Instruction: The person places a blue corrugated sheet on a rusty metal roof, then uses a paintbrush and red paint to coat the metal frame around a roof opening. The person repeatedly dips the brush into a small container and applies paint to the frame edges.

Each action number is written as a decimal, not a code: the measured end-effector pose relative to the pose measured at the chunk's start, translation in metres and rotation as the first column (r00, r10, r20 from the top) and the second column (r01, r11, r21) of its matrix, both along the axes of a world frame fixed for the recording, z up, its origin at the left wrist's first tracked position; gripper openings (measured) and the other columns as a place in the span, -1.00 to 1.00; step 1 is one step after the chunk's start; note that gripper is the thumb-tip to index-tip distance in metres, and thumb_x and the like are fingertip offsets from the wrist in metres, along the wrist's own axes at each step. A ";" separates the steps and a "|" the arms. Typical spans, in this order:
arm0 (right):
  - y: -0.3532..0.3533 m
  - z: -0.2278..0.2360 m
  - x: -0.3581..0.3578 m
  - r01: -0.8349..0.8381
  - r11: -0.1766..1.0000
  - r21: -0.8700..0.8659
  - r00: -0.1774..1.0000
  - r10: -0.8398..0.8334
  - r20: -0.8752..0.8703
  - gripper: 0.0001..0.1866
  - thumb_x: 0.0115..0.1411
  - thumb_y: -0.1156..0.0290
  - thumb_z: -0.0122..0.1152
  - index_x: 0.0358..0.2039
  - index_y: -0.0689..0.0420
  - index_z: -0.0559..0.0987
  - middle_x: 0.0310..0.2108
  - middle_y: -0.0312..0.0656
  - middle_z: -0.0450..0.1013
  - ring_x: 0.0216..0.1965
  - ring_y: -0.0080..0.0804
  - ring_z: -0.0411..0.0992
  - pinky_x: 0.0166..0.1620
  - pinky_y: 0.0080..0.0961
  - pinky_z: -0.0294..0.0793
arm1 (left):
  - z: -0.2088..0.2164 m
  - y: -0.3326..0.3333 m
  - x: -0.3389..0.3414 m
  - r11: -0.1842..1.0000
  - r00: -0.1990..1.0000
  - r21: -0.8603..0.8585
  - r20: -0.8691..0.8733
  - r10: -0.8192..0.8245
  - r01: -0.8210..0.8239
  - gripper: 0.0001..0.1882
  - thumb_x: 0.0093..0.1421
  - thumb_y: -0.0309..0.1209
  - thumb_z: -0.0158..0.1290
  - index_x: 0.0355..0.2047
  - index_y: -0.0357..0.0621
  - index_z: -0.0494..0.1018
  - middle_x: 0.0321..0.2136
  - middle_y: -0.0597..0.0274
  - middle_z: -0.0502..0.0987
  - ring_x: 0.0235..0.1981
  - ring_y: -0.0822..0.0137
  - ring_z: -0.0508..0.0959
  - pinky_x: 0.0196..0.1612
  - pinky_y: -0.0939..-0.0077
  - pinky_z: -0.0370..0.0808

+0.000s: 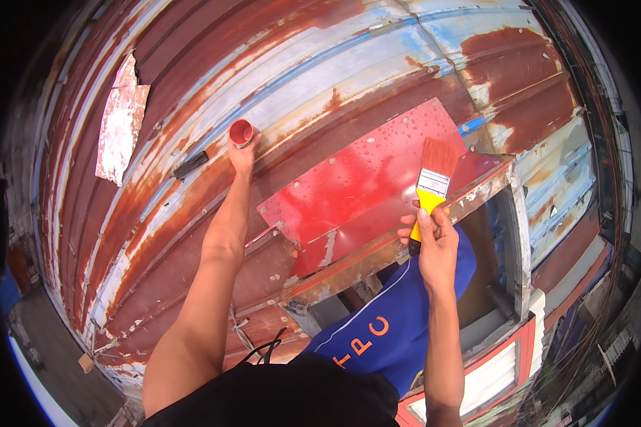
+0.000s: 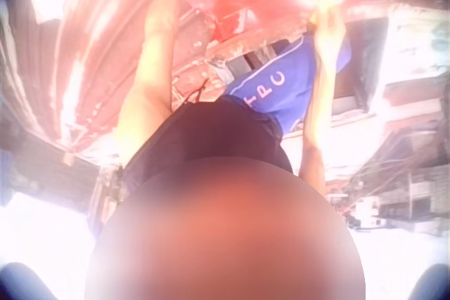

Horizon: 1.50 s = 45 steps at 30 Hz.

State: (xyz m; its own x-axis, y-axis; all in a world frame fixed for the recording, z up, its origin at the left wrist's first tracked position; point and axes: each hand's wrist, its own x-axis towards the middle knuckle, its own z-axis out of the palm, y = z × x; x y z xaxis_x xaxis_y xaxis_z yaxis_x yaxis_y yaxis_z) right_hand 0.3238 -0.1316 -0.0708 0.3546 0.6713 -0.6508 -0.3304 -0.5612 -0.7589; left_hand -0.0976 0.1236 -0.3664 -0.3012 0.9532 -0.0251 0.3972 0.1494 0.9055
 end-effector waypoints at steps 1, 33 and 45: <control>-0.002 -0.001 0.000 0.003 1.000 -0.010 1.000 -0.004 -0.005 -0.60 0.59 0.18 0.11 0.18 0.25 0.55 -0.21 -0.16 0.64 -0.28 -0.50 0.63 -0.22 -0.54 0.64 | -0.003 0.004 -0.003 1.000 1.000 0.005 0.015 -0.008 0.008 -0.16 -0.03 -0.32 0.61 0.24 -0.21 0.47 0.09 0.14 0.65 0.09 0.26 0.62 0.19 0.33 0.52; 0.014 0.128 0.028 -0.461 0.884 -0.083 0.547 0.356 0.757 -0.72 0.24 0.41 0.50 -0.10 0.29 0.72 -0.29 -0.03 0.70 -0.32 -0.26 0.64 -0.12 -0.41 0.57 | 0.227 -0.152 0.239 0.756 0.775 0.194 -0.045 -0.630 0.626 -0.33 0.05 -0.41 0.53 0.17 -0.22 0.54 0.01 0.04 0.72 0.02 0.16 0.73 0.10 0.29 0.65; -0.029 0.171 -0.002 -0.372 0.926 -0.069 0.536 0.275 0.798 -0.66 0.21 0.28 0.52 -0.14 0.30 0.76 -0.44 0.00 0.66 -0.54 -0.32 0.53 -0.31 -0.34 0.53 | 0.296 -0.205 0.246 0.718 0.760 0.252 -0.168 -0.627 0.648 -0.32 0.05 -0.35 0.53 0.17 -0.21 0.55 -0.04 -0.04 0.70 -0.05 -0.01 0.74 -0.02 0.17 0.69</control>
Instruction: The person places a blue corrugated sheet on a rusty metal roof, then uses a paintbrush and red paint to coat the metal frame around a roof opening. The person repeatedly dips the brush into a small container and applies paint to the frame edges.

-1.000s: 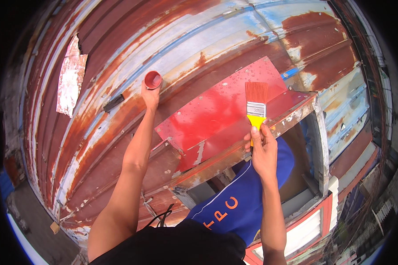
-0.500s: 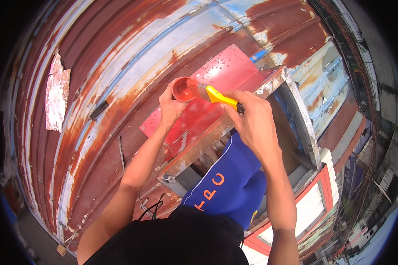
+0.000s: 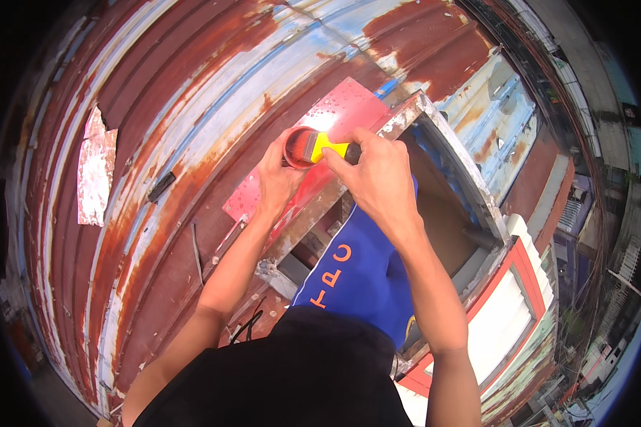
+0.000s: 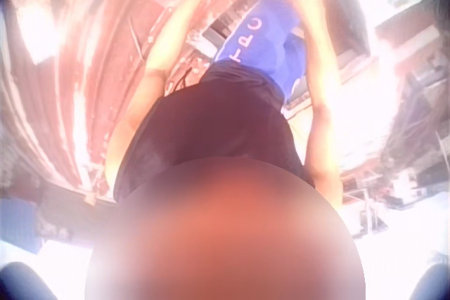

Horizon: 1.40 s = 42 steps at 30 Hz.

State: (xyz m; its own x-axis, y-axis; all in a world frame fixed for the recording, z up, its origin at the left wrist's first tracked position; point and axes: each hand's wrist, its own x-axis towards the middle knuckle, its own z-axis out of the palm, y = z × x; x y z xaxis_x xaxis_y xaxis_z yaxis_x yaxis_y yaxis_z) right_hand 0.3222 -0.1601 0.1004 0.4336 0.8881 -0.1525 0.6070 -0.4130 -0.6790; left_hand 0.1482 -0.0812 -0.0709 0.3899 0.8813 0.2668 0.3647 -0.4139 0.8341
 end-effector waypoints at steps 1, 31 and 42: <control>-0.003 0.002 -0.006 0.006 0.999 0.043 1.000 -0.006 -0.004 -0.66 0.21 0.28 0.52 -0.15 0.30 0.76 -0.43 0.02 0.67 -0.53 -0.29 0.58 -0.30 -0.37 0.56 | 0.008 -0.005 0.002 1.000 1.000 0.010 0.019 0.001 -0.001 -0.32 0.05 -0.36 0.53 0.17 -0.22 0.55 -0.04 -0.04 0.70 -0.04 0.00 0.74 -0.02 0.18 0.69; -0.141 0.030 -0.083 0.221 0.786 0.578 0.966 -0.097 -0.238 -0.82 0.29 0.48 0.44 -0.17 0.32 0.73 -0.35 -0.09 0.70 -0.35 -0.52 0.68 -0.22 -0.52 0.63 | 0.127 -0.118 -0.028 0.946 0.999 0.324 0.036 -0.016 0.004 -0.30 0.03 -0.41 0.55 0.18 -0.28 0.53 -0.09 -0.03 0.67 -0.13 0.08 0.74 -0.20 0.27 0.74; -0.155 0.036 -0.091 0.264 0.761 0.593 0.948 -0.092 -0.304 -0.79 0.34 0.44 0.43 -0.12 0.33 0.73 -0.33 -0.12 0.71 -0.30 -0.53 0.69 -0.19 -0.53 0.65 | 0.151 -0.131 -0.031 0.945 0.997 0.327 0.079 -0.017 -0.010 -0.30 0.00 -0.45 0.54 0.16 -0.27 0.53 -0.05 -0.01 0.66 -0.09 0.05 0.72 -0.18 0.26 0.72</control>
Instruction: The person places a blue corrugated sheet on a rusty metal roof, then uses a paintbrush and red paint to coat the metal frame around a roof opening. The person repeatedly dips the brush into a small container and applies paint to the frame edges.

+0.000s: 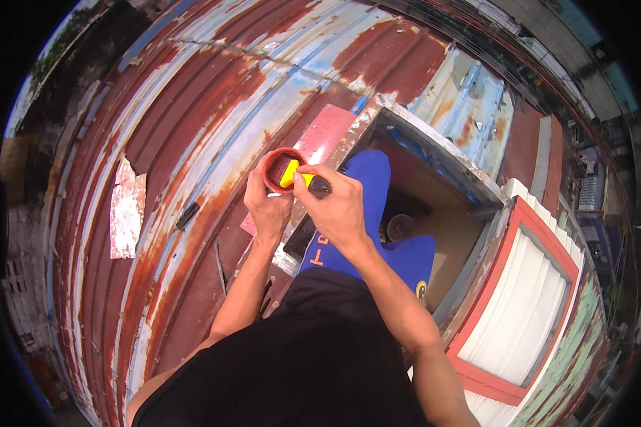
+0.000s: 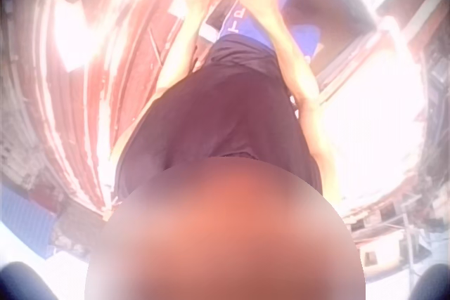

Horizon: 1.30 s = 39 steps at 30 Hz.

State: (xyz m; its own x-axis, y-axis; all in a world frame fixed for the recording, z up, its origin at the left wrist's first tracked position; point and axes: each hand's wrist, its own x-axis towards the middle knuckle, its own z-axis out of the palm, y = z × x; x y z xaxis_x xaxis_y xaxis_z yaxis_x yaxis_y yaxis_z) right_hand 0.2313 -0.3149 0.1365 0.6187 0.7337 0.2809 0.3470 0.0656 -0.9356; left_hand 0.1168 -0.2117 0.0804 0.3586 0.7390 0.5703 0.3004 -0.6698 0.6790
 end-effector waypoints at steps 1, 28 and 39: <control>-0.002 0.001 0.000 0.002 1.000 0.010 1.000 -0.002 -0.006 -0.79 0.35 0.44 0.42 -0.11 0.33 0.73 -0.32 -0.13 0.72 -0.29 -0.52 0.69 -0.18 -0.54 0.66 | 0.001 -0.001 0.001 1.000 1.000 0.007 0.004 -0.001 0.001 -0.31 0.00 -0.45 0.54 0.15 -0.26 0.54 -0.05 -0.01 0.66 -0.09 0.04 0.71 -0.18 0.25 0.71; -0.041 0.017 -0.003 0.051 0.989 0.140 0.841 0.033 -0.540 -0.71 0.47 0.35 0.31 -0.06 0.38 0.66 -0.30 -0.02 0.69 -0.30 -0.33 0.71 -0.16 -0.44 0.72 | 0.023 -0.008 -0.023 0.995 0.996 -0.053 0.016 0.082 -0.081 -0.31 0.06 -0.45 0.48 0.22 -0.21 0.51 -0.02 0.01 0.67 -0.13 0.07 0.72 -0.14 0.30 0.69; -0.019 0.037 -0.019 0.045 0.995 0.088 0.999 -0.043 -0.025 -0.82 0.31 0.45 0.44 -0.19 0.32 0.72 -0.39 -0.15 0.68 -0.35 -0.55 0.66 -0.24 -0.54 0.61 | 0.034 -0.023 -0.018 0.994 0.997 0.084 0.030 0.064 -0.067 -0.25 0.01 -0.38 0.56 0.21 -0.22 0.51 -0.01 -0.02 0.67 -0.09 0.03 0.71 -0.13 0.24 0.69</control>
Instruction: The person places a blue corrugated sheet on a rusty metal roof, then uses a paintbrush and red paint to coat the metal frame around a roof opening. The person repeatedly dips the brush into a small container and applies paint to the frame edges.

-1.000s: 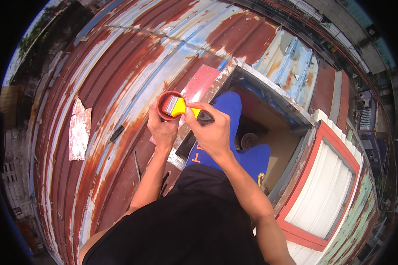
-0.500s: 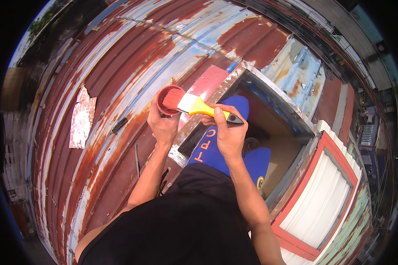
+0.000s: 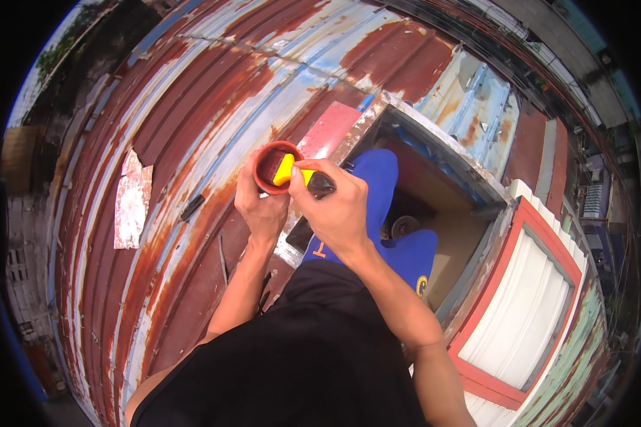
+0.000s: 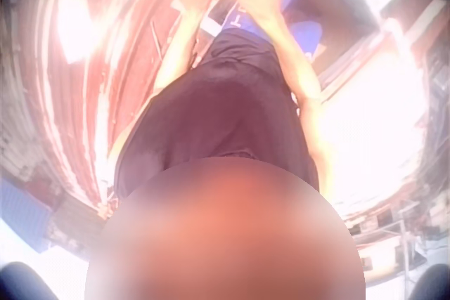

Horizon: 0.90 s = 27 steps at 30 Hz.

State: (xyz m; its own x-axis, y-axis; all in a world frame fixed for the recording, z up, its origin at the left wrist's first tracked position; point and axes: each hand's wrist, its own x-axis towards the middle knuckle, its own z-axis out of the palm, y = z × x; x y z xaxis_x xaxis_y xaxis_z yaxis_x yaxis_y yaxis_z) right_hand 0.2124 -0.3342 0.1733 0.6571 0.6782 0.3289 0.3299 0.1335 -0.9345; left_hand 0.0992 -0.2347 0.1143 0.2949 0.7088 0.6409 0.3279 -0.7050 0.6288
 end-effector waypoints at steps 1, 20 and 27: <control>-0.003 0.002 -0.001 -0.004 1.000 -0.013 0.997 0.003 -0.073 -0.81 0.29 0.45 0.44 -0.20 0.32 0.72 -0.37 -0.12 0.69 -0.34 -0.49 0.68 -0.24 -0.49 0.62 | 0.002 0.000 0.000 1.000 1.000 -0.021 0.001 0.000 0.000 -0.27 0.03 -0.41 0.54 0.21 -0.23 0.51 -0.02 -0.02 0.67 -0.08 0.05 0.72 -0.10 0.24 0.68; -0.016 -0.021 0.001 0.000 0.987 0.161 0.858 0.083 -0.507 -0.65 0.50 0.30 0.26 -0.03 0.43 0.64 -0.32 0.02 0.68 -0.33 -0.32 0.71 -0.16 -0.41 0.76 | 0.004 0.003 -0.002 0.964 0.996 -0.265 0.085 0.016 0.007 -0.37 0.10 -0.52 0.41 0.20 -0.29 0.50 -0.10 -0.07 0.72 -0.10 0.07 0.77 -0.10 0.26 0.69; -0.014 -0.014 -0.002 -0.019 0.987 0.159 0.827 0.104 -0.552 -0.72 0.49 0.38 0.28 -0.04 0.41 0.64 -0.29 -0.02 0.69 -0.29 -0.38 0.72 -0.16 -0.50 0.73 | 0.006 -0.004 -0.003 0.910 0.990 -0.413 0.141 0.017 0.043 -0.44 0.12 -0.56 0.34 0.16 -0.30 0.51 -0.10 0.03 0.73 -0.10 0.27 0.74 -0.03 0.33 0.66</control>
